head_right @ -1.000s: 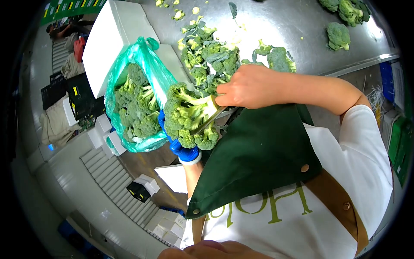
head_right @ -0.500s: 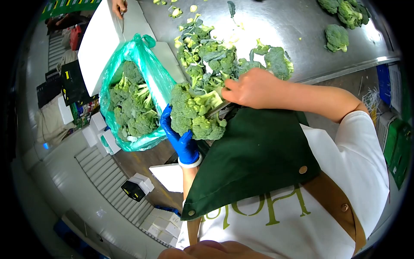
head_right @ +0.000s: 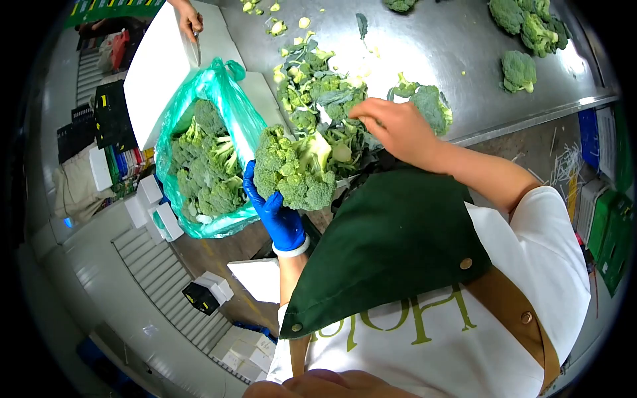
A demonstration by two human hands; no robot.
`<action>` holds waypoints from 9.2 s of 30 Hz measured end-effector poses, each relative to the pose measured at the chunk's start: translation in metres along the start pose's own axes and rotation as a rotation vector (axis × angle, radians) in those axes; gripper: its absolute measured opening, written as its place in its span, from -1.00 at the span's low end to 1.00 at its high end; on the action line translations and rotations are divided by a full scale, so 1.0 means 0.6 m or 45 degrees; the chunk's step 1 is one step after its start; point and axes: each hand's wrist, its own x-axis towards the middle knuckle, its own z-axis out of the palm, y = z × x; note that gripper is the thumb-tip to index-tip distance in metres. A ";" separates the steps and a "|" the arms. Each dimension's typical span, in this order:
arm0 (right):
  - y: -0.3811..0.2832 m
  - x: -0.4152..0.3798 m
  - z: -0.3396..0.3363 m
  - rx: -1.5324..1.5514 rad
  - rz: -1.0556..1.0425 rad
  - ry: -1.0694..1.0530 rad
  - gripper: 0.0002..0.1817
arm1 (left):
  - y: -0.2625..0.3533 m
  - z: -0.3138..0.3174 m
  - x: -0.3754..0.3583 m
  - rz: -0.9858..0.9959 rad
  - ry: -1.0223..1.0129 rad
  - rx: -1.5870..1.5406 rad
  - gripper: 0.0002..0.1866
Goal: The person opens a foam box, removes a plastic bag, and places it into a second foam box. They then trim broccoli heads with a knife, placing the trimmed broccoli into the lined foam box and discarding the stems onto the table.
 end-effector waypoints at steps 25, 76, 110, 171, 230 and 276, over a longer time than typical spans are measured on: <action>-0.023 0.067 -0.062 0.724 0.830 -0.582 -0.26 | -0.030 -0.013 0.023 -0.317 -0.062 -0.342 -0.20; -0.018 0.069 0.089 1.074 0.762 -0.530 -0.62 | 0.139 -0.153 0.150 1.390 0.362 1.439 -0.47; 0.047 0.026 0.054 1.789 1.216 -0.042 -0.70 | 0.015 0.055 0.109 0.836 -0.829 1.026 -0.16; -0.090 0.137 0.124 -0.190 -0.379 -0.112 -0.63 | 0.033 -0.303 0.191 0.048 -0.490 -0.662 -0.33; -0.018 0.041 -0.047 -0.815 -0.549 -0.268 -0.68 | 0.112 -0.057 0.091 1.082 -0.963 1.424 -0.18; 0.009 0.058 0.041 0.664 0.579 -0.641 -0.35 | 0.014 -0.093 0.090 -1.277 -0.512 -0.674 -0.37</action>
